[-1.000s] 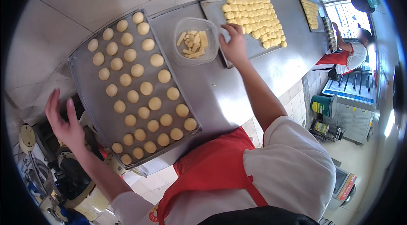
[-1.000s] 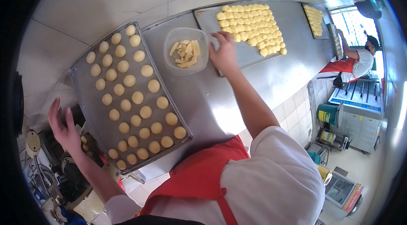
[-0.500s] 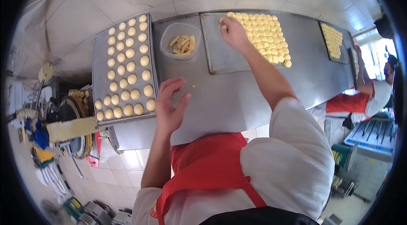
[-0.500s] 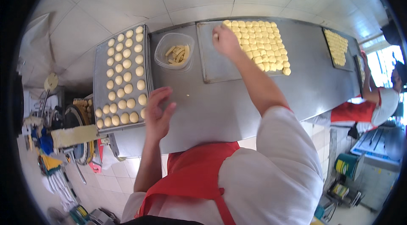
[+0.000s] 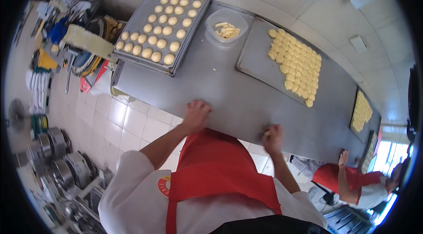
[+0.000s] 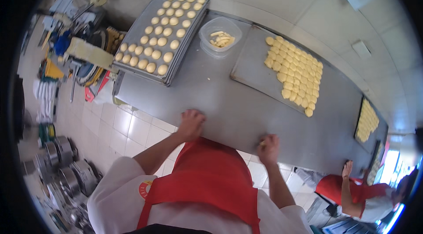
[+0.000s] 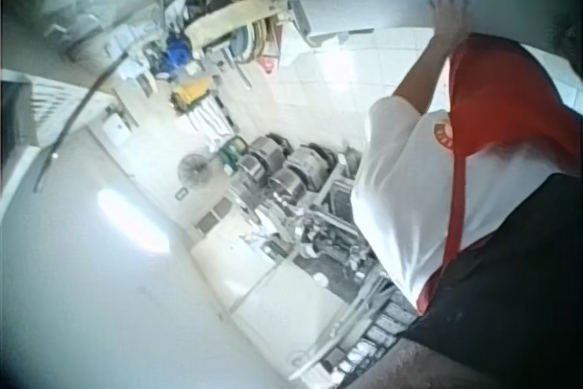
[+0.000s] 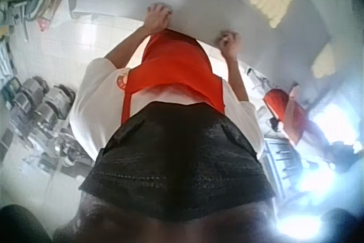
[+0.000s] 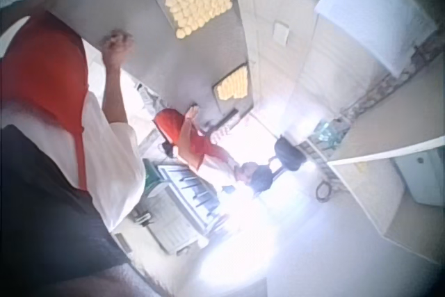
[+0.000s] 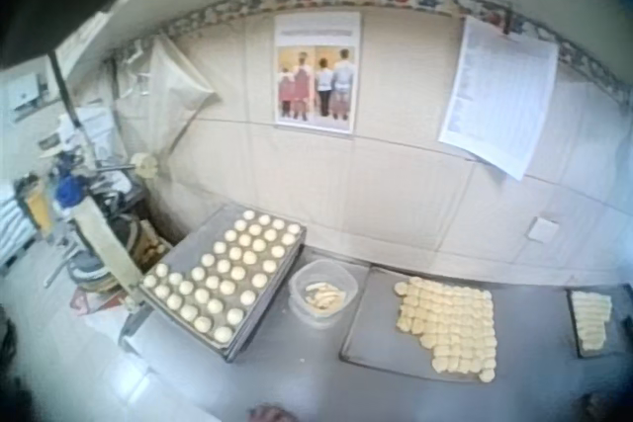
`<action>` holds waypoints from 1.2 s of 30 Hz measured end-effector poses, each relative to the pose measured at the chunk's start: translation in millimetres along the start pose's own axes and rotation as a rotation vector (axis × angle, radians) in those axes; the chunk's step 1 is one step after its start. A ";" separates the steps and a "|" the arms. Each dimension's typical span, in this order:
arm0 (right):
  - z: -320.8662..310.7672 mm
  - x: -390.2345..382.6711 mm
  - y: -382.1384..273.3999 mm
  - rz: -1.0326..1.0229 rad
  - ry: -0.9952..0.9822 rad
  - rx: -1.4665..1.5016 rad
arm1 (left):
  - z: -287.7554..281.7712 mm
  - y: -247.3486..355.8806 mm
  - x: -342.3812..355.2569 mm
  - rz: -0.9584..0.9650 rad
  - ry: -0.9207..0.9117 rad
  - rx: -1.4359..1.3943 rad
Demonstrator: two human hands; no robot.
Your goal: The person prepares bread dough by hand, taking small portions of dough from a large batch, placing them onto a metal tray in rows, and inserting small pieces of filling into the dough rounds.
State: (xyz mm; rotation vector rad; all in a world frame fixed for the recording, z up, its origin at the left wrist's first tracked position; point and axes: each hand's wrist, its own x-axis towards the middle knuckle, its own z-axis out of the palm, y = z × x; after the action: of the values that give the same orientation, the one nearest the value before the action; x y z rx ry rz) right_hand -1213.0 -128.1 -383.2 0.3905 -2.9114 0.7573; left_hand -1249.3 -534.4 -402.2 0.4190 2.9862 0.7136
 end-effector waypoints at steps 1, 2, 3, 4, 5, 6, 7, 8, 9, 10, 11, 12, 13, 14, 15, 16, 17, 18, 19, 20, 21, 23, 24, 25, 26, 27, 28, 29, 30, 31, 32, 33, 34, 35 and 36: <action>12.2 3.9 -21.9 -0.007 -0.091 0.044 | 18.5 15.9 8.9 0.058 0.018 0.022; 22.1 20.5 -43.8 -0.169 -0.141 0.034 | 27.3 33.8 28.8 0.090 0.051 0.024; 34.3 41.0 -50.2 -0.243 -0.178 0.011 | 29.5 46.8 59.8 0.124 0.086 0.029; 46.6 63.8 -50.3 -0.315 -0.211 -0.011 | 32.7 50.5 89.8 0.176 0.089 -0.017; 54.4 91.2 -37.8 -0.358 -0.154 -0.098 | 32.3 44.1 116.2 0.228 0.085 -0.055; 55.8 110.0 -19.0 -0.399 -0.105 -0.175 | 30.4 28.2 139.7 0.290 0.022 -0.008; 50.4 120.4 5.7 -0.377 -0.071 -0.174 | 30.5 9.2 150.6 0.347 -0.044 0.035; 44.1 130.5 30.5 -0.351 -0.035 -0.176 | 32.0 -7.2 144.2 0.308 0.043 -0.031; 35.1 128.0 42.3 -0.249 0.000 -0.142 | 31.3 -25.8 127.2 0.261 0.129 -0.091; 24.8 114.8 47.9 -0.143 0.040 -0.111 | 26.7 -41.0 108.6 0.222 0.219 -0.146; 25.9 86.4 56.9 -0.177 0.062 -0.129 | 24.4 -45.8 78.4 0.211 0.174 -0.068; 28.7 57.5 66.3 -0.213 0.090 -0.143 | 25.6 -38.5 43.6 0.199 0.131 0.014; 32.4 30.7 53.6 -0.206 0.040 -0.143 | 31.3 -20.2 18.7 0.144 0.128 0.016; 36.4 15.1 31.9 -0.198 -0.011 -0.148 | 37.8 1.3 5.9 0.091 0.126 0.014; 43.0 24.1 8.6 -0.245 -0.050 -0.148 | 41.7 19.7 10.5 0.120 0.144 -0.036; 46.4 35.7 -17.5 -0.293 -0.085 -0.148 | 41.2 34.5 29.4 0.150 0.162 -0.083; 48.7 51.1 -35.0 -0.340 -0.117 -0.151 | 35.0 40.3 56.2 0.205 0.143 -0.097; 51.2 75.4 -39.6 -0.338 -0.107 -0.183 | 26.8 42.5 79.4 0.258 0.114 -0.109; 48.8 100.7 -32.8 -0.323 -0.107 -0.223 | 18.9 34.5 107.0 0.278 -0.028 -0.034; 43.1 117.0 -21.7 -0.308 -0.113 -0.269 | 13.3 23.8 119.9 0.296 -0.169 0.029; 34.0 124.2 -9.2 -0.244 -0.145 -0.260 | 17.4 10.6 112.7 0.272 -0.073 -0.003; 28.2 107.3 30.4 -0.192 -0.103 -0.224 | 31.9 -25.7 95.4 0.223 0.124 -0.053; 34.0 85.0 55.3 -0.192 -0.017 -0.198 | 40.7 -33.5 78.7 0.238 0.167 -0.025; 32.4 57.6 59.1 -0.208 -0.007 -0.208 | 48.8 -31.7 52.9 0.241 0.210 0.012; 32.7 35.9 46.7 -0.215 0.008 -0.225 | 45.0 -16.6 41.0 0.188 0.187 -0.002; 37.4 29.6 19.3 -0.196 -0.014 -0.192 | 37.6 4.9 31.7 0.137 0.164 -0.024; 42.2 23.2 -10.5 -0.181 -0.042 -0.155 | 39.2 21.5 35.5 0.185 0.088 -0.079; 47.7 22.8 -27.0 -0.167 -0.075 -0.119 | 40.9 34.2 52.0 0.229 0.011 -0.138; 56.1 40.5 -31.7 -0.251 -0.057 -0.154 | 36.2 42.4 66.0 0.259 0.048 -0.122; 65.9 68.8 -35.8 -0.310 -0.023 -0.188 | 33.3 45.5 85.8 0.313 0.070 -0.104; 71.8 86.3 -34.2 -0.368 0.004 -0.217 | 36.2 35.5 110.5 0.331 -0.004 -0.043; 67.9 96.3 -22.0 -0.310 -0.055 -0.215 | 40.8 22.5 120.8 0.340 -0.066 0.005; 57.4 110.3 -6.0 -0.239 -0.099 -0.221 | 47.7 9.2 115.6 0.334 0.080 -0.059; 50.5 114.9 0.7 -0.170 -0.143 -0.224 | 55.9 -6.7 104.8 0.324 0.227 -0.119; 51.4 98.0 8.2 -0.189 -0.082 -0.198 | 56.1 -15.8 97.8 0.318 0.371 -0.172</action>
State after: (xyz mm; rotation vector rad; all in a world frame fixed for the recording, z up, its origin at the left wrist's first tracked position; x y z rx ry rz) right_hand -1311.5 -168.0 -415.3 0.6775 -2.9327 0.4323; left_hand -1341.7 -496.9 -457.3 0.8494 3.1876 1.1847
